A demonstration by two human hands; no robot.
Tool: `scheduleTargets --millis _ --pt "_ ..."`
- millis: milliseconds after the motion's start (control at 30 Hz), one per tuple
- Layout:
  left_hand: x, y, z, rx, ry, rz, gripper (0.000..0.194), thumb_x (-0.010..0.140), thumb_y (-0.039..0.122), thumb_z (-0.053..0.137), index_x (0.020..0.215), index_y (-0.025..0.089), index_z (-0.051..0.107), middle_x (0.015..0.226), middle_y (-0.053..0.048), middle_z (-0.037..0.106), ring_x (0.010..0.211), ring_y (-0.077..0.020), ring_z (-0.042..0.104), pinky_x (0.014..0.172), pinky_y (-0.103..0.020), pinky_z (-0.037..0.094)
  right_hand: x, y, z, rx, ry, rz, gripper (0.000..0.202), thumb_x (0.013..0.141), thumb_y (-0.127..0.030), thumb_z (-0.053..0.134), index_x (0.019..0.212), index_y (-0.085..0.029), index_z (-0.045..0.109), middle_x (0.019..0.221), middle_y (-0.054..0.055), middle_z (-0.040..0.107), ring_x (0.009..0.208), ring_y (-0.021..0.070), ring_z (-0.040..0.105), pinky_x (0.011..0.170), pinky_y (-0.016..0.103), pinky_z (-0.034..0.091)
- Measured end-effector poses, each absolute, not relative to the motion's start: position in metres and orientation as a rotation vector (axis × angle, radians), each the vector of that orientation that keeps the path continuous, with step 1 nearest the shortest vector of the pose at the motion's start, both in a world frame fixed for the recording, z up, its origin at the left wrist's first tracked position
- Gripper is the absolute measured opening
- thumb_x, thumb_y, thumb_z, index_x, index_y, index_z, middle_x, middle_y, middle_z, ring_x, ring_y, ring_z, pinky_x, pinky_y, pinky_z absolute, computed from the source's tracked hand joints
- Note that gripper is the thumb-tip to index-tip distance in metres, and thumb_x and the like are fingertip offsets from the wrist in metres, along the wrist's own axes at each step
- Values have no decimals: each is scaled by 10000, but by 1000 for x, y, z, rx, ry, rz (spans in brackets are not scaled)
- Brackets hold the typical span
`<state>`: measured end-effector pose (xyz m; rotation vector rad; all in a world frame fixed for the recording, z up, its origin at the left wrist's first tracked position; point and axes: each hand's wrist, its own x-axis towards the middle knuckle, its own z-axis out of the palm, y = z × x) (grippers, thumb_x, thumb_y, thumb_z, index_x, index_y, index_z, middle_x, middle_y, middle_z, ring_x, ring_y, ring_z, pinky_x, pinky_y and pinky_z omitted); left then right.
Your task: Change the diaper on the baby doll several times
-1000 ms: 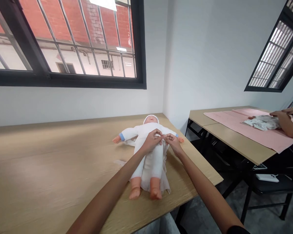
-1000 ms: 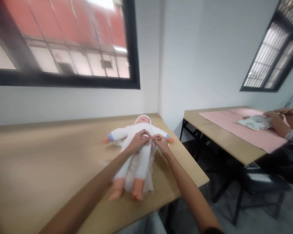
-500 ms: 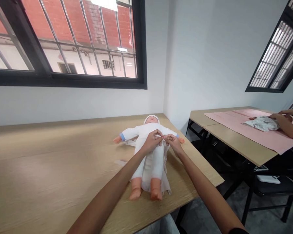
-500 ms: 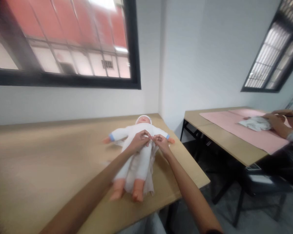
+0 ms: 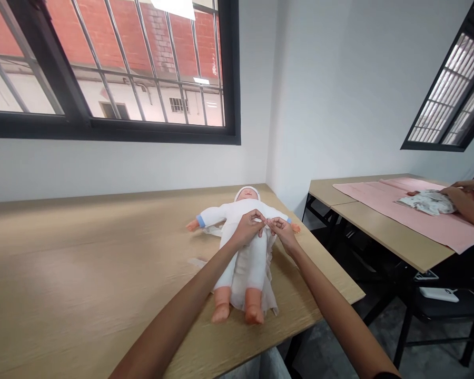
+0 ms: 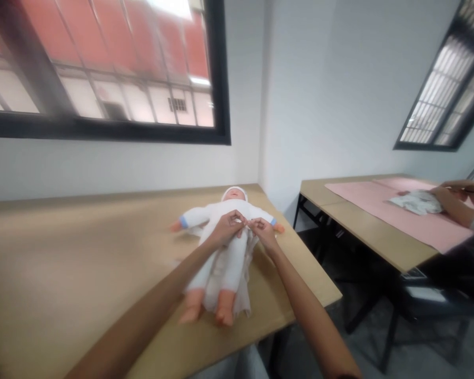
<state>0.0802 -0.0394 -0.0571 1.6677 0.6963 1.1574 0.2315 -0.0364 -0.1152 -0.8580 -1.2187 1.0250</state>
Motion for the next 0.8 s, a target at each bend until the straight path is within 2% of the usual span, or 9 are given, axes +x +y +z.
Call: scheduleTargets --millis 333,600,800 --pt "81 -42 -55 1644 732 1180 210 682 305 657 708 169 498 509 78 496 403 -63 448 479 -204 361 230 -39 -113 -856 -1213 1039 405 626 -534 735 701 -183 547 594 -46 466 538 91 399 569 246 303" --pt "82 -39 -58 1645 748 1176 268 654 338 683 743 168 495 706 36 574 438 -56 493 486 -210 372 229 -39 -113 -869 -1215 1034 388 640 -528 727 727 -183 571 593 -45 472 535 94 396 567 249 291" --pt "81 -37 -59 1646 750 1184 281 655 351 693 748 166 503 723 29 589 430 -61 504 481 -215 374 231 -37 -113 -857 -1214 1034 402 621 -530 734 710 -179 560 588 -47 467 534 91 387 565 247 289"
